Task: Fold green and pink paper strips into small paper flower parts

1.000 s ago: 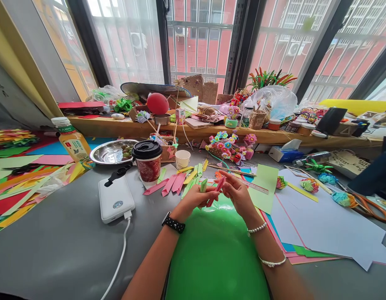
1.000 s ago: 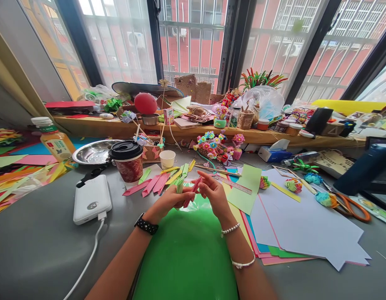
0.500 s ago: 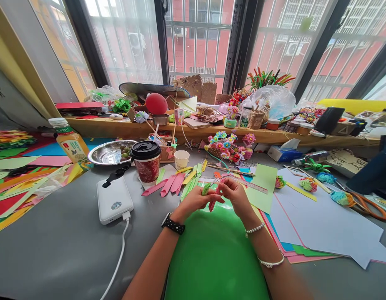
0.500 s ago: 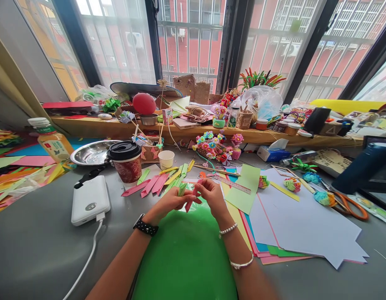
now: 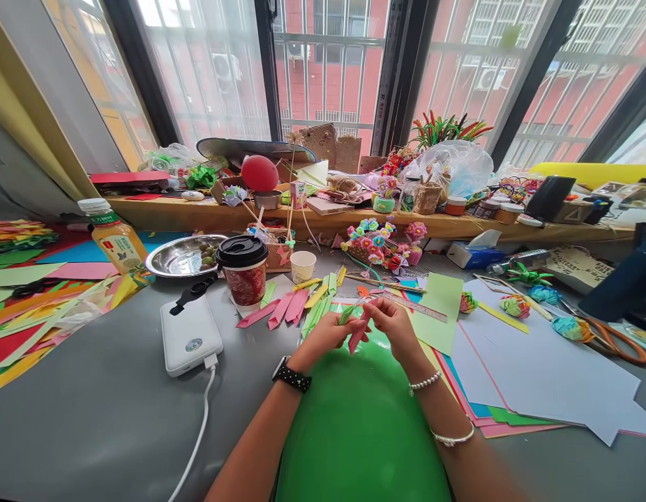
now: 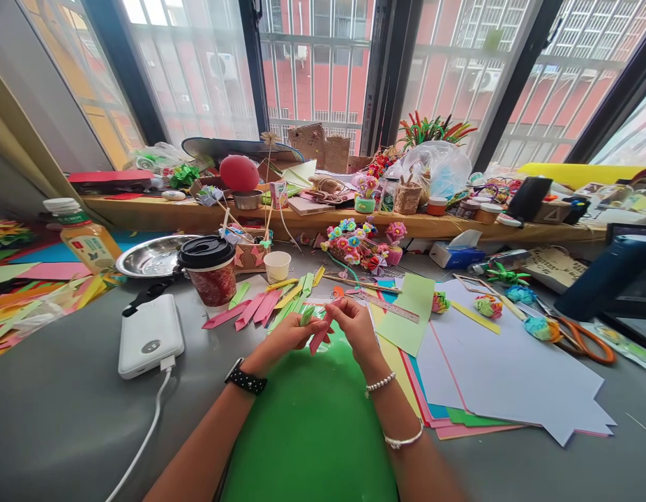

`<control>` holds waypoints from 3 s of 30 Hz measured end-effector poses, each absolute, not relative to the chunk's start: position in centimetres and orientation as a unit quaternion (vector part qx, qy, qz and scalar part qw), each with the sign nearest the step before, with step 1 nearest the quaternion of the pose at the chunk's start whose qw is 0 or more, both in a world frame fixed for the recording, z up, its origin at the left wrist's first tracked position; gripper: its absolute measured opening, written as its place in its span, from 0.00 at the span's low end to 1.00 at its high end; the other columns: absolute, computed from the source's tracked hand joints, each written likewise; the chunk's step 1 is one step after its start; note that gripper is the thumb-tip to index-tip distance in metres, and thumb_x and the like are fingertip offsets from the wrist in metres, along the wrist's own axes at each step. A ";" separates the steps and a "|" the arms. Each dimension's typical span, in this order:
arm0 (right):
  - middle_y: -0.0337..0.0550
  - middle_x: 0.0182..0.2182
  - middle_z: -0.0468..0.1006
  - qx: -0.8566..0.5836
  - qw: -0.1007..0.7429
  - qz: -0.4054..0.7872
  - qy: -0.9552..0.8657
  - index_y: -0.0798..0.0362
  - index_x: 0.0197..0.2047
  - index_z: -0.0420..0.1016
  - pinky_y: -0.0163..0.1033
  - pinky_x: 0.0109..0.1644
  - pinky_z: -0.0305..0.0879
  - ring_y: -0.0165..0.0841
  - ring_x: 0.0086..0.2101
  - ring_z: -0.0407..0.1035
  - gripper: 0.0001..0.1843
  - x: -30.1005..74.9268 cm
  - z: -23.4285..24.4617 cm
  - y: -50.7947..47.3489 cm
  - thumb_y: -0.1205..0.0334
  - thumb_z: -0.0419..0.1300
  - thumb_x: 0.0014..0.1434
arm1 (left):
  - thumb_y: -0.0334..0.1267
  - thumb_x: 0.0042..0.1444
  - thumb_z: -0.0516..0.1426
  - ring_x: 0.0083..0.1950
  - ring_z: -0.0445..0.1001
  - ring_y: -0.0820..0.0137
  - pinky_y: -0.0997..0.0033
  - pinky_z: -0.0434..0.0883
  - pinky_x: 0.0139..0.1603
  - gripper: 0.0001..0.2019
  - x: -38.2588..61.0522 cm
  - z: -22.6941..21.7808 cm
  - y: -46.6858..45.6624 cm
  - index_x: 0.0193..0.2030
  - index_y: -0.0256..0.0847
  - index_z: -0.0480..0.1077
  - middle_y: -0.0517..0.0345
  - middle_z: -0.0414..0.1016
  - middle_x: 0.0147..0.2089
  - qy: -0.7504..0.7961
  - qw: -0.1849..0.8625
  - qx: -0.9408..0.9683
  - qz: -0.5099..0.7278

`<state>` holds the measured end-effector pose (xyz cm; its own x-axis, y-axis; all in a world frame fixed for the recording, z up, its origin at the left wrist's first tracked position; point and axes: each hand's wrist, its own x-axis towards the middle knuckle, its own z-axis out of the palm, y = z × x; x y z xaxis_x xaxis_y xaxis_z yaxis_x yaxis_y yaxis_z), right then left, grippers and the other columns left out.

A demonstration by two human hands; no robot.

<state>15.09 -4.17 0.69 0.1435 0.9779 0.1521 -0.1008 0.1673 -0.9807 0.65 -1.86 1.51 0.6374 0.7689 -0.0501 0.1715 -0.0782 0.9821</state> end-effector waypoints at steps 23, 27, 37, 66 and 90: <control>0.38 0.23 0.72 -0.479 0.625 0.448 -0.424 0.53 0.27 0.74 0.33 0.27 0.56 0.28 0.25 0.63 0.13 15.7 -0.3 -3.4 0.51 0.62 0.42 | 0.31 0.46 0.55 0.21 0.59 0.82 0.79 0.58 0.21 0.06 0.3 1.8 -1.4 0.31 0.36 0.62 0.62 0.63 0.28 0.258 0.798 0.373 0.397; 0.37 0.23 0.72 -0.465 0.631 0.461 -0.415 0.53 0.27 0.73 0.33 0.28 0.56 0.27 0.25 0.62 0.13 15.7 -0.1 -3.5 0.52 0.63 0.42 | 0.34 0.49 0.56 0.25 0.62 0.79 0.76 0.66 0.30 0.06 0.1 1.7 -1.3 0.25 0.34 0.63 0.62 0.61 0.24 0.236 0.792 0.378 0.418; 0.40 0.30 0.74 -0.384 0.489 0.544 -0.563 0.52 0.31 0.76 0.38 0.40 0.60 0.33 0.34 0.66 0.10 15.2 0.7 -4.4 0.55 0.61 0.47 | 0.36 0.48 0.58 0.41 0.69 0.68 0.69 0.66 0.42 0.06 0.4 1.7 -1.2 0.27 0.34 0.68 0.53 0.72 0.35 0.251 0.764 0.370 0.465; 0.37 0.25 0.72 -0.332 0.463 0.646 -0.509 0.53 0.30 0.77 0.34 0.35 0.59 0.26 0.27 0.62 0.08 15.3 0.1 -4.5 0.59 0.63 0.47 | 0.40 0.46 0.59 0.33 0.65 0.73 0.76 0.60 0.33 0.09 -1.1 2.5 -1.4 0.31 0.37 0.70 0.59 0.69 0.30 0.266 0.628 0.620 0.389; 0.41 0.28 0.76 -0.244 0.448 0.643 -0.572 0.53 0.28 0.77 0.39 0.40 0.63 0.32 0.31 0.69 0.09 16.0 0.9 -5.2 0.56 0.63 0.46 | 0.33 0.41 0.62 0.25 0.66 0.81 0.82 0.66 0.27 0.15 -1.1 2.1 -0.9 0.38 0.36 0.71 0.62 0.67 0.26 0.272 0.744 0.394 0.467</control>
<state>15.95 -5.24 0.89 -0.4805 0.8542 0.1988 -0.2960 0.0554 -0.9536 -1.12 -0.92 2.09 0.4168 0.9083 -0.0370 -0.4797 0.2543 0.8398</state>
